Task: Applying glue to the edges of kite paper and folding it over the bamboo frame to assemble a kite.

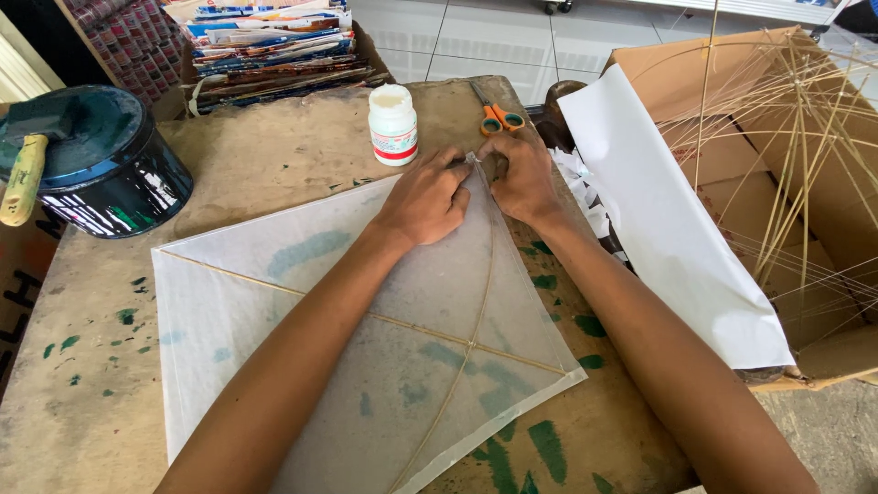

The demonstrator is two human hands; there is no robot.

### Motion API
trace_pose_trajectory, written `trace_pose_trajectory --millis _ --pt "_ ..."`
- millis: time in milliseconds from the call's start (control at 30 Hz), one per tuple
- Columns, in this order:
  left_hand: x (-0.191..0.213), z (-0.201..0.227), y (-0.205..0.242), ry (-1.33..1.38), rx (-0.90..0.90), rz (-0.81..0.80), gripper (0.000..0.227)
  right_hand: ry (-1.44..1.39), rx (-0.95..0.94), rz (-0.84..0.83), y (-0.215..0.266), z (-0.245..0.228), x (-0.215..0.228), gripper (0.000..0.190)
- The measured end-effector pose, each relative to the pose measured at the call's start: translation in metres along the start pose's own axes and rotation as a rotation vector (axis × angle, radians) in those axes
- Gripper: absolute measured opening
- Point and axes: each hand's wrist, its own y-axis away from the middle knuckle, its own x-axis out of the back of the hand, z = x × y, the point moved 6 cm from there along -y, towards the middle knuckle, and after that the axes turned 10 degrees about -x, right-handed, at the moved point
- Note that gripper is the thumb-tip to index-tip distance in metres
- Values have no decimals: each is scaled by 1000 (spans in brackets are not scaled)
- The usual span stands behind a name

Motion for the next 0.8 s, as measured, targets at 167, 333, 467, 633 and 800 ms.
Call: trace_pose_trajectory --millis 167,333,467,633,800 --pt "3 3 -1 4 -14 12 36 -18 11 16 7 -11 6 35" --pt "8 6 -1 25 0 12 36 -14 -8 24 7 -8 5 38" --pt "5 3 -1 18 -2 9 37 0 -12 21 7 -9 5 40" --pt "0 -2 -1 7 10 5 38 9 -17 35 8 -11 7 42" --pt "-3 -3 -2 -3 4 8 38 7 -14 65 14 -14 15 41"
